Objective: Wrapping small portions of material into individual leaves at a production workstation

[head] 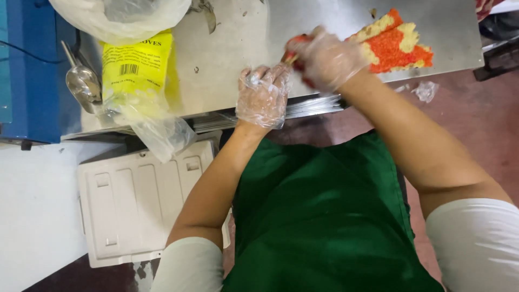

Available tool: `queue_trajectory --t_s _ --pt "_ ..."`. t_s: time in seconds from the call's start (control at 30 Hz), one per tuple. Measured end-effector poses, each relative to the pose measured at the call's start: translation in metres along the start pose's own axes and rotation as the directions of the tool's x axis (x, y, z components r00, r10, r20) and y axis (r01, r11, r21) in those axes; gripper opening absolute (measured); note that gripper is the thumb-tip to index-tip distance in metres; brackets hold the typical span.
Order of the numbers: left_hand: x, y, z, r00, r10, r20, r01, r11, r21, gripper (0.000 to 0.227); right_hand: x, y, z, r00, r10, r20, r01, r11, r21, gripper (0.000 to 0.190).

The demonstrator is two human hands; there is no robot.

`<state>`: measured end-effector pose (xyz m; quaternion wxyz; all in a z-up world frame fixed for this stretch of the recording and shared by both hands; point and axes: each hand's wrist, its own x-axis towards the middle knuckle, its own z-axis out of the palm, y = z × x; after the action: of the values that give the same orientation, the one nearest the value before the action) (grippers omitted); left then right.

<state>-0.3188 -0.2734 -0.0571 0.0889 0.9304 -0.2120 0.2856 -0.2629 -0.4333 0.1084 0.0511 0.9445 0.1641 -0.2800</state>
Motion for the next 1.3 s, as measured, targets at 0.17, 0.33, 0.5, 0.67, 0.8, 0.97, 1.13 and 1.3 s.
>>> queue_trajectory --t_s 0.17,0.33,0.5,0.67,0.8,0.97,1.13,1.3 --pt "0.001 0.001 0.004 0.998 -0.042 0.035 0.041 0.999 0.028 0.032 0.026 0.059 0.007 0.971 0.132 -0.202 -0.123 0.991 0.055 0.044" --pt "0.008 0.001 -0.005 0.994 -0.033 0.100 0.030 0.999 0.033 0.038 -0.007 0.030 0.004 0.947 0.013 -0.320 -0.001 0.999 0.038 0.048" --pt "0.008 0.001 -0.007 0.996 0.016 -0.083 -0.015 1.000 0.016 0.029 0.019 0.031 0.038 0.944 -0.096 -0.317 0.117 0.992 0.048 0.059" --pt "0.010 0.001 -0.006 0.994 0.015 -0.113 -0.013 1.000 0.022 0.030 0.029 0.064 0.011 0.978 0.166 -0.129 -0.142 0.973 0.181 0.085" --pt "0.026 0.001 -0.006 0.994 0.014 -0.105 -0.012 1.000 0.024 0.036 0.058 0.118 0.061 0.821 0.143 -0.552 0.202 0.833 0.516 0.033" --pt "0.087 0.020 -0.064 0.638 -0.566 0.522 0.754 0.599 -0.271 0.035 0.089 0.151 0.123 0.599 0.454 -0.659 0.743 -0.008 0.670 0.032" --pt "0.134 -0.002 -0.011 0.990 -0.067 0.127 0.085 0.987 -0.136 0.028 0.089 0.145 0.129 0.642 0.569 -0.515 0.736 -0.268 0.621 0.012" --pt "0.204 0.034 -0.040 0.449 -0.051 0.892 0.058 0.998 0.028 0.090 0.099 0.156 0.137 0.683 0.537 -0.495 0.715 -0.358 0.600 0.051"
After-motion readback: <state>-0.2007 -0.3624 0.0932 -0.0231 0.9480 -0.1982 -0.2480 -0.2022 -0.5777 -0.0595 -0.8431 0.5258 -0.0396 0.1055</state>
